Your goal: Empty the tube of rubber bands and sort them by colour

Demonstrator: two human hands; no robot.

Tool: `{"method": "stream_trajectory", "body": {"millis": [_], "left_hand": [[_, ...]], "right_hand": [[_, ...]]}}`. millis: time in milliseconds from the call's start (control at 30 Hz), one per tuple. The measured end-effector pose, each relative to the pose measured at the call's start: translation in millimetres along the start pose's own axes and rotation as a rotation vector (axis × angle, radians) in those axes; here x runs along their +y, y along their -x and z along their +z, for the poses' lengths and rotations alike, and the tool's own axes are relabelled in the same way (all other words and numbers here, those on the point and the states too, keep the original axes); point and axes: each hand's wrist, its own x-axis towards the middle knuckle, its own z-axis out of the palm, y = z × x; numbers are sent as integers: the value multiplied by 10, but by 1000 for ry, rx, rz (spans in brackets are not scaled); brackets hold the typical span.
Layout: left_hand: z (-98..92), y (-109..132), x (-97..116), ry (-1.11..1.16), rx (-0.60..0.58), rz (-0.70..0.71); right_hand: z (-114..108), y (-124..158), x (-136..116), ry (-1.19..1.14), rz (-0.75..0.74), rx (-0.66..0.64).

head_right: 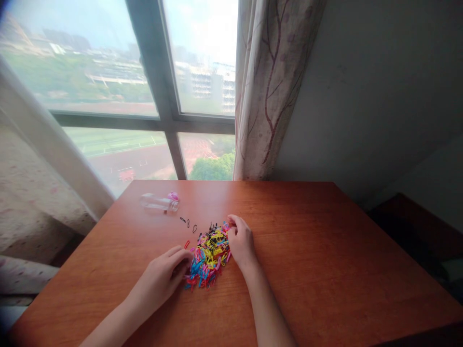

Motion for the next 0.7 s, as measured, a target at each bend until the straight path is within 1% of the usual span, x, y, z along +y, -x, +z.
{"method": "stream_trajectory", "body": {"millis": [100, 167, 233, 300, 367, 433, 533, 700], "left_hand": [[-45, -86, 29, 118, 18, 7], [-126, -139, -34, 107, 59, -15], [-225, -208, -159, -14, 129, -80], [-312, -305, -308, -165, 169, -136], [-361, -425, -429, -245, 175, -144], [-359, -544, -480, -264, 164, -136], [-273, -668, -411, -258, 137, -118], [-35, -688, -101, -163, 62, -44]], "right_hand": [[-2, -1, -1, 23, -19, -5], [-1, 0, -2, 39, -31, -9], [3, 2, -5, 57, -48, -14], [6, 5, -11, 77, -68, -18], [7, 7, -19, 105, -89, -23], [-1, 7, -26, 145, -112, -23], [-33, 0, -32, 231, -149, -8], [-95, 3, -41, 364, -179, 12]]}}
